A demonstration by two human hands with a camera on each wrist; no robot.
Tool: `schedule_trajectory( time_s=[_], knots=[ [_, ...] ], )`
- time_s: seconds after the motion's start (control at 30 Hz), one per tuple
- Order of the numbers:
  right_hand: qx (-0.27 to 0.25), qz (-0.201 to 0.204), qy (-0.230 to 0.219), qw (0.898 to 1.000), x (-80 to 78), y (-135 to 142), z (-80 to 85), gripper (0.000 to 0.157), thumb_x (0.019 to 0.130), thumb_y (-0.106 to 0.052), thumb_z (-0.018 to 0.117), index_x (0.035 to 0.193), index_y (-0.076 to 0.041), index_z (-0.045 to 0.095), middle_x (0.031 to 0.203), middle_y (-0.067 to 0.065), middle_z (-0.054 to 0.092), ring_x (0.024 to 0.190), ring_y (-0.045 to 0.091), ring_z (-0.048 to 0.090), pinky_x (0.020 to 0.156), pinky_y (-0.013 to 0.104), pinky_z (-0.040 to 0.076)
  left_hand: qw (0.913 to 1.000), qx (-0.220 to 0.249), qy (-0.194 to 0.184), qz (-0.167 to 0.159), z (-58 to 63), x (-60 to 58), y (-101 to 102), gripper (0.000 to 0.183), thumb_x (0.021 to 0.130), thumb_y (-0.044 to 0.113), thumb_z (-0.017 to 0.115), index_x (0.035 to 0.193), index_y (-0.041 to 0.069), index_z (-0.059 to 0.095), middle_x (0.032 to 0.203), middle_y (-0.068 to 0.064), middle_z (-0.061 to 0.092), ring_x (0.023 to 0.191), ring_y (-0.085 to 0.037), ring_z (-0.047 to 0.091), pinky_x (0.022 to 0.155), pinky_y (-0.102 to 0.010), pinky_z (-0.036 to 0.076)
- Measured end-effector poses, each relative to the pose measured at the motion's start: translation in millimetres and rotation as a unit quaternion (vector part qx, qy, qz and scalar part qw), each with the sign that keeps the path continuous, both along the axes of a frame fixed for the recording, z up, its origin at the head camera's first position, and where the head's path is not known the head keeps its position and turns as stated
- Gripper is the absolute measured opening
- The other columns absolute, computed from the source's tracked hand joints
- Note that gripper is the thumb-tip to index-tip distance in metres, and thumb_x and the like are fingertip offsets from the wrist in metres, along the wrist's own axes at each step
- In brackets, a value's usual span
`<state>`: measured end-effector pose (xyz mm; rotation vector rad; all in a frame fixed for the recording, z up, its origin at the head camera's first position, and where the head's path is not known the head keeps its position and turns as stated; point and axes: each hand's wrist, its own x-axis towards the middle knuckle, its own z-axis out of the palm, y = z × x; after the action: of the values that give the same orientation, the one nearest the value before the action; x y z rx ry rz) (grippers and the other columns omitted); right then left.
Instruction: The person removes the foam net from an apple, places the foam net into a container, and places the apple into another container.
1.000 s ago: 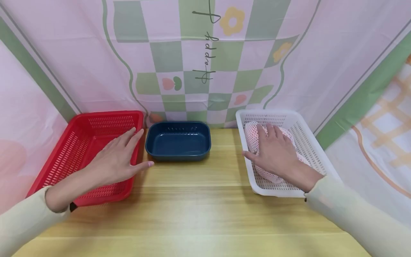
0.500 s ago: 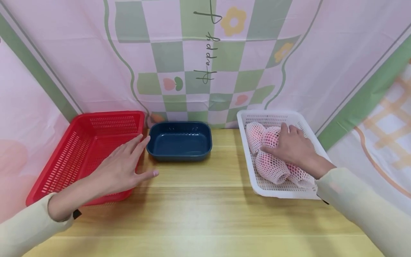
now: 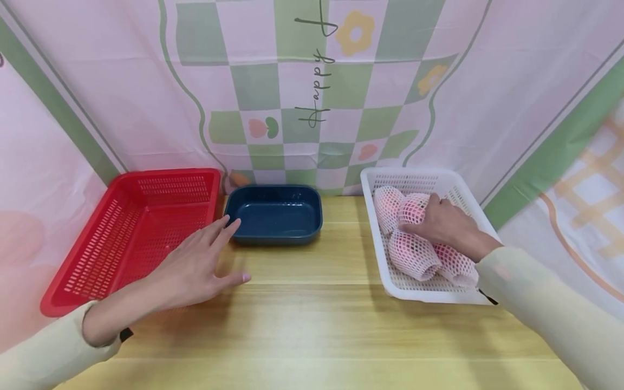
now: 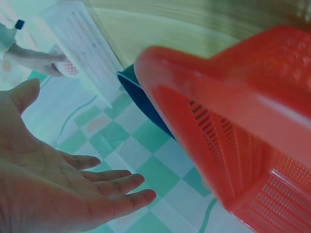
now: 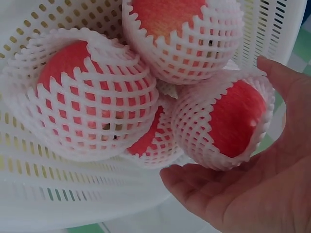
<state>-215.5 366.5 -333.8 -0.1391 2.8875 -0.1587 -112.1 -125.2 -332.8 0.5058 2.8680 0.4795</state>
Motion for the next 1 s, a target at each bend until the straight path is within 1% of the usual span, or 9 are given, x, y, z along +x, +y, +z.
schedule_trajectory(
  time_s=[0.07,0.23,0.37,0.5,0.57,0.63,0.73,0.9,1.0],
  knots=[
    [-0.005,-0.003,-0.004,1.0,-1.0,-0.6,-0.7,0.129,0.092,-0.072,0.066,0.139,0.037,0.015,0.121,0.06,0.045,0.102,0.068,0.059,0.086,0.073,0.053,1.0,0.001,-0.002,-0.001,-1.9,2.1,1.9,0.109,0.089,0.069,0.071,0.171,0.018,0.019,0.176,-0.017,0.016,0.158,-0.044,0.023,0.126,-0.066,0.023],
    [-0.018,-0.009,-0.002,1.0,-4.7,-3.0,-5.4,0.129,0.091,-0.07,0.07,0.136,0.039,0.017,0.112,0.057,0.05,0.088,0.056,0.065,0.081,0.068,0.056,0.9999,0.006,-0.01,-0.002,-9.0,9.7,7.7,0.111,0.087,0.069,0.073,0.17,0.019,0.021,0.175,-0.015,0.019,0.159,-0.041,0.025,0.127,-0.064,0.023],
    [-0.03,-0.011,0.014,0.999,-7.1,-3.4,-11.4,0.12,0.091,-0.064,0.074,0.13,0.038,0.025,0.107,0.053,0.05,0.081,0.049,0.064,0.077,0.064,0.057,0.9998,0.009,-0.017,-0.004,-14.0,15.6,11.8,0.11,0.088,0.071,0.072,0.17,0.019,0.021,0.176,-0.013,0.019,0.159,-0.04,0.025,0.128,-0.062,0.022],
    [-0.037,-0.016,0.031,0.999,-8.2,-2.0,-14.0,0.104,0.092,-0.055,0.077,0.122,0.034,0.033,0.095,0.041,0.054,0.074,0.043,0.061,0.064,0.055,0.058,0.9997,0.015,-0.015,-0.012,-18.6,19.4,15.9,0.109,0.089,0.073,0.069,0.17,0.018,0.022,0.176,-0.013,0.019,0.158,-0.041,0.026,0.128,-0.061,0.023],
    [-0.04,-0.016,0.038,0.998,-9.1,-0.3,-14.0,0.097,0.092,-0.053,0.077,0.118,0.031,0.036,0.086,0.033,0.055,0.069,0.039,0.06,0.057,0.05,0.056,0.9996,0.017,-0.013,-0.015,-21.2,20.8,18.3,0.109,0.089,0.074,0.069,0.17,0.018,0.021,0.176,-0.013,0.019,0.158,-0.04,0.026,0.128,-0.061,0.023],
    [-0.041,-0.016,0.043,0.998,-10.0,2.0,-13.7,0.094,0.092,-0.053,0.078,0.115,0.028,0.038,0.079,0.027,0.055,0.065,0.036,0.058,0.054,0.045,0.054,0.9996,0.019,-0.014,-0.015,-24.0,21.9,20.8,0.11,0.088,0.075,0.069,0.17,0.019,0.021,0.176,-0.012,0.019,0.158,-0.04,0.027,0.128,-0.061,0.023],
    [-0.042,-0.016,0.045,0.998,-11.2,6.1,-11.5,0.093,0.091,-0.054,0.078,0.115,0.027,0.039,0.075,0.022,0.055,0.064,0.034,0.057,0.053,0.045,0.053,0.9994,0.023,-0.016,-0.017,-28.1,23.4,23.2,0.11,0.088,0.075,0.069,0.17,0.02,0.021,0.176,-0.012,0.019,0.158,-0.04,0.027,0.127,-0.061,0.024],
    [-0.045,-0.029,0.041,0.998,-8.6,6.9,-0.4,0.103,0.09,-0.054,0.079,0.127,0.031,0.035,0.08,0.028,0.059,0.069,0.04,0.061,0.057,0.051,0.057,0.999,0.034,-0.021,-0.018,-33.6,25.5,25.9,0.11,0.088,0.074,0.07,0.17,0.021,0.02,0.177,-0.01,0.017,0.158,-0.039,0.028,0.126,-0.061,0.026],
    [-0.046,-0.032,0.053,0.997,-4.8,1.4,8.2,0.105,0.088,-0.053,0.081,0.132,0.03,0.033,0.082,0.029,0.059,0.07,0.042,0.062,0.057,0.053,0.057,0.9987,0.041,-0.022,-0.019,-36.5,26.6,26.9,0.108,0.089,0.071,0.071,0.17,0.019,0.021,0.176,-0.011,0.018,0.157,-0.04,0.029,0.126,-0.061,0.027]
  ],
)
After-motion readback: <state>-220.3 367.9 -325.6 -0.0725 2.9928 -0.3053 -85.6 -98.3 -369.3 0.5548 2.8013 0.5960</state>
